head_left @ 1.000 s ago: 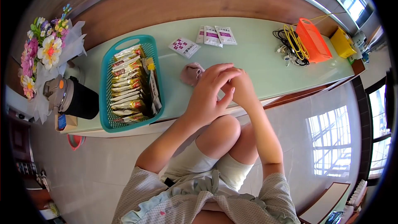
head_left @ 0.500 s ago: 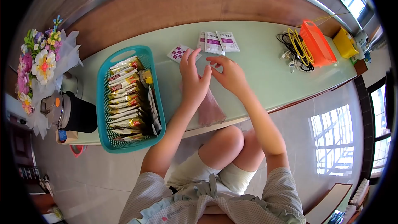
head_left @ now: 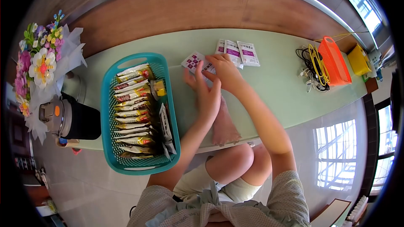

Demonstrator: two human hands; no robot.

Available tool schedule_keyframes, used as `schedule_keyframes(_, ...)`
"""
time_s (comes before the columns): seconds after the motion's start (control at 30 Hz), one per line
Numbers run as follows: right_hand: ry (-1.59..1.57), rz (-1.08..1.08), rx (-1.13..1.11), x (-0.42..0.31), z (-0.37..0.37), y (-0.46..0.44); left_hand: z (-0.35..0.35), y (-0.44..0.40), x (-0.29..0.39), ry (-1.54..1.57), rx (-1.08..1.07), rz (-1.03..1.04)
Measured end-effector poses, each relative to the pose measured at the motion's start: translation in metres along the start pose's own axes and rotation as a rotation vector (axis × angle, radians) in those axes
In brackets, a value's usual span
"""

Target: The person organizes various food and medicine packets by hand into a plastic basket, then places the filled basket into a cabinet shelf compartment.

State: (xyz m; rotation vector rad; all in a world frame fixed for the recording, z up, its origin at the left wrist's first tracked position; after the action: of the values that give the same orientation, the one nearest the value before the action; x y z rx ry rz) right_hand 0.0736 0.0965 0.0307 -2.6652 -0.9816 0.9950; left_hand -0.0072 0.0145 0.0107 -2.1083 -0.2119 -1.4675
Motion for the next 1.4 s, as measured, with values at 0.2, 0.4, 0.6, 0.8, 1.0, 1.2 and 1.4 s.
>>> schedule_keyframes(0.2, -0.185, 0.112, 0.064, 0.003, 0.005, -0.001, 0.006, 0.001, -0.001, -0.031, 0.007, 0.067)
schedule_keyframes(0.4, -0.629, 0.255, 0.227, 0.011, -0.003, 0.004, 0.008, 0.0, -0.004, 0.089, -0.014, 0.085)
schedule_keyframes(0.6, -0.866, 0.443, 0.264, 0.006, -0.021, 0.032, 0.006, -0.005, -0.011, 0.121, 0.033, 0.035)
schedule_keyframes(0.8, -1.035, 0.556, 0.303, -0.007, -0.044, 0.071, 0.0, -0.002, -0.004, 0.238, -0.067, 0.114)
schedule_keyframes(1.0, -1.178, 0.519, 0.448, -0.021, -0.068, 0.11, -0.01, 0.022, 0.043, 0.582, -0.13, 0.088)
schedule_keyframes(1.2, -1.173, 0.398, 0.5, -0.04, -0.092, 0.128, -0.028, 0.054, 0.071, 0.494, -0.352, 0.027)
schedule_keyframes(1.4, -1.123, 0.347, 0.424, -0.066, -0.102, 0.145, -0.047, 0.072, 0.079, 0.535, -0.32, 0.017)
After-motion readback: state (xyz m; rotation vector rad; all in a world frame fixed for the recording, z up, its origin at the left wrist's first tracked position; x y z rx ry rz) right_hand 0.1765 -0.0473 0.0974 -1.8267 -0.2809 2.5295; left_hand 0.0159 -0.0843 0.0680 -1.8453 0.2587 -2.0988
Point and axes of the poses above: each hand's wrist, its own y-axis away from the middle knuckle, its own z-axis out of the palm, x = y × z, the point moved 1 cm from there along -y, towards the middle knuckle, and after that the axes turned 9 degrees about -y, right-handed, at the moved point
